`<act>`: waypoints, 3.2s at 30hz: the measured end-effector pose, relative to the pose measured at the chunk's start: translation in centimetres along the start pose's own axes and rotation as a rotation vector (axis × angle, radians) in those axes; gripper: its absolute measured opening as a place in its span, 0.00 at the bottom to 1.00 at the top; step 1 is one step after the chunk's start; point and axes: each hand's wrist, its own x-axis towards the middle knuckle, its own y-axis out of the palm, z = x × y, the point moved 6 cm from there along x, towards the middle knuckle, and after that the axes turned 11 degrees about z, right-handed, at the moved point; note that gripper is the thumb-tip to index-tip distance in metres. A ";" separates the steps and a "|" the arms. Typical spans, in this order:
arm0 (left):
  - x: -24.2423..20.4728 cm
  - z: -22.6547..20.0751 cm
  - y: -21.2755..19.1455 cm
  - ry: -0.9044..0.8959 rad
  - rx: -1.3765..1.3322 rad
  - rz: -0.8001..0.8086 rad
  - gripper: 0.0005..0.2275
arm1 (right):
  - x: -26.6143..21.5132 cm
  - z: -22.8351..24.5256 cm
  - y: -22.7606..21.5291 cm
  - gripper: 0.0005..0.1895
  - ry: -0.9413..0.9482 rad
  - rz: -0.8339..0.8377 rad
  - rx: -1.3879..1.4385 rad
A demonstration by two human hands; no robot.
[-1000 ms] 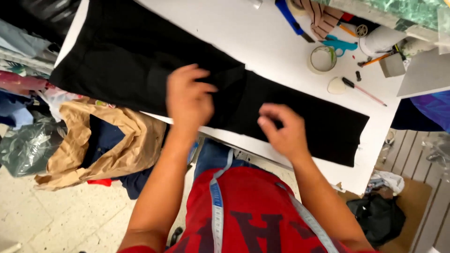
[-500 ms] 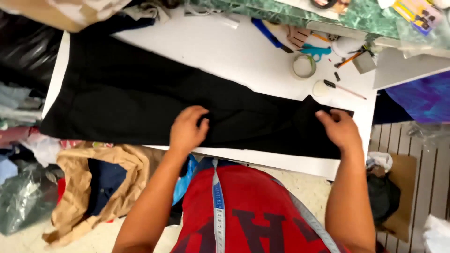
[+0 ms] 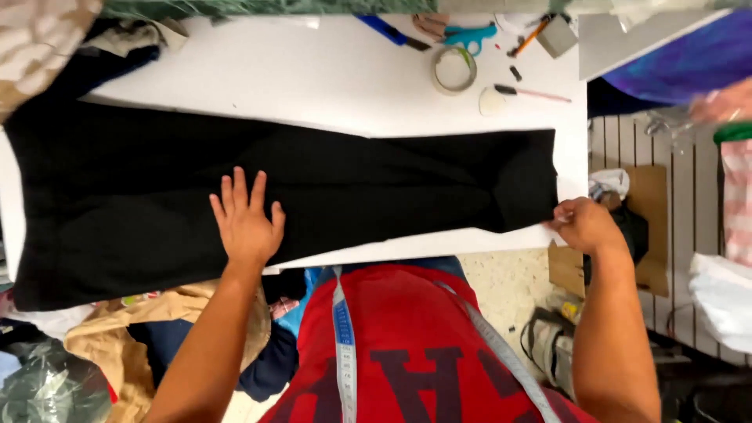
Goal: Measuring and cutting black fabric on a workbench using a utility knife, ruler, and measuring tape.
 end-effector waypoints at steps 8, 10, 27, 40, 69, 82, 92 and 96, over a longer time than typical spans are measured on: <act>0.6 -0.8 1.6 -0.033 -0.030 -0.155 0.26 | 2.4 7.4 -2.0 0.32 -0.011 -0.194 0.221; 0.1 -2.0 2.3 -0.071 -0.062 -0.216 0.24 | 2.5 9.1 -2.0 0.43 0.042 -0.153 0.147; -2.4 -9.8 -1.6 -0.136 0.136 -0.453 0.27 | 2.7 2.6 -5.6 0.17 -0.198 0.083 0.733; -7.7 -19.4 5.5 -0.156 -0.108 -0.079 0.35 | 2.5 -0.1 -7.2 0.18 -0.725 0.135 0.569; -8.9 -18.1 -4.3 0.206 -0.077 -0.904 0.06 | -3.2 5.9 -14.1 0.11 -1.421 -0.561 0.316; -10.2 -22.5 6.0 -0.025 -0.048 -0.471 0.11 | 5.7 -3.2 -7.1 0.12 -0.832 -0.531 0.202; -7.9 -27.5 8.0 -0.064 0.050 -0.168 0.30 | 9.2 8.5 -8.0 0.17 -0.754 -0.182 -0.316; -7.9 -27.5 8.3 -0.071 0.068 -0.184 0.30 | 8.5 8.1 -8.2 0.09 -0.943 -0.286 -0.248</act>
